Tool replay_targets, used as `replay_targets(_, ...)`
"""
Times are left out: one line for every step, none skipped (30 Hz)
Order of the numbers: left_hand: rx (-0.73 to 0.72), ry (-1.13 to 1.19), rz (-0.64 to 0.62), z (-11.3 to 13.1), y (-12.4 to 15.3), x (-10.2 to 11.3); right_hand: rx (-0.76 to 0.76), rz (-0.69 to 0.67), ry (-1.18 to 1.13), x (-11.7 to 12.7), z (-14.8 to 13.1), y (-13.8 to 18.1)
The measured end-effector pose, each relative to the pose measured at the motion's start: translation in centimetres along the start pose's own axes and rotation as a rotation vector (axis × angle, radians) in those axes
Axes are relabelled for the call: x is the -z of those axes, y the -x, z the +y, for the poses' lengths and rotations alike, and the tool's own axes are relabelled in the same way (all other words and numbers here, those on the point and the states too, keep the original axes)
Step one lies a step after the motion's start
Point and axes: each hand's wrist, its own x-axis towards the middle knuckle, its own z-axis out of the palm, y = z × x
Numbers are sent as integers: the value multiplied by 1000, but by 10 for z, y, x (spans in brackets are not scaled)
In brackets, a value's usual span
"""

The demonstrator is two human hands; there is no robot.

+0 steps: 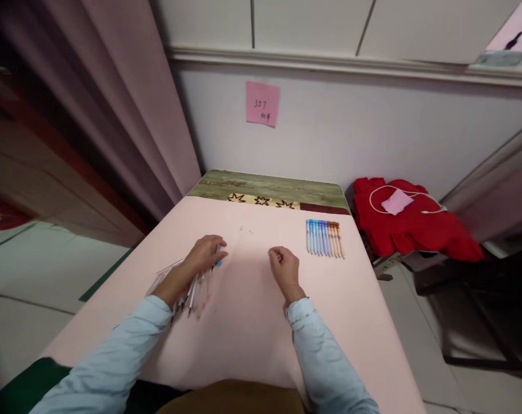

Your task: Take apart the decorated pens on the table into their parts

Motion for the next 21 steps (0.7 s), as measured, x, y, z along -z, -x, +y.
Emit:
replay_targets(9,-11,2,0,1,0,-15,35,31,8,0,-4)
replay_targets(17,-16,9,1,1,0,-34,72,91,19,1,-10)
replay_targets(24,-16,20,2,0,1,-58,106,178,31,3,-17)
replay_targets(30,-11,37,4,0,1,-93,126,290,44,5,-24)
replay_targets(37,-3,60,7,0,1,-144,136,413,56,8,-31)
replay_targets(42,9,84,12,-1,1,-197,134,525,67,11,-38)
replay_targets(44,26,108,17,-1,1,-243,113,616,75,13,-44)
replay_targets(41,49,128,24,0,0,-278,85,689,81,15,-50)
replay_targets(32,75,145,31,0,-1,-299,50,741,85,17,-54)
replay_targets(19,101,155,38,0,-2,-309,16,777,86,18,-57)
replay_targets(3,127,159,44,1,-3,-309,-12,802,85,18,-60)
replay_targets(-10,149,158,50,1,-4,-306,-29,818,84,17,-62)
replay_targets(-19,168,155,55,2,-5,-301,-37,828,83,15,-63)
replay_targets(-22,186,151,59,3,-6,-296,-39,833,81,13,-64)
replay_targets(-21,205,150,61,4,-7,-289,-39,834,81,11,-64)
replay_targets(-18,228,152,63,5,-9,-284,-35,835,81,9,-64)
replay_targets(-12,261,158,64,7,-10,-280,-30,837,82,7,-64)
replay_targets(3,307,167,66,8,-11,-278,-26,841,82,5,-62)
replay_targets(32,372,171,67,10,-13,-275,-19,842,82,2,-60)
replay_targets(80,465,167,69,10,-16,-266,-8,825,81,0,-57)
replay_targets(148,593,156,72,10,-19,-246,-1,779,79,-4,-52)
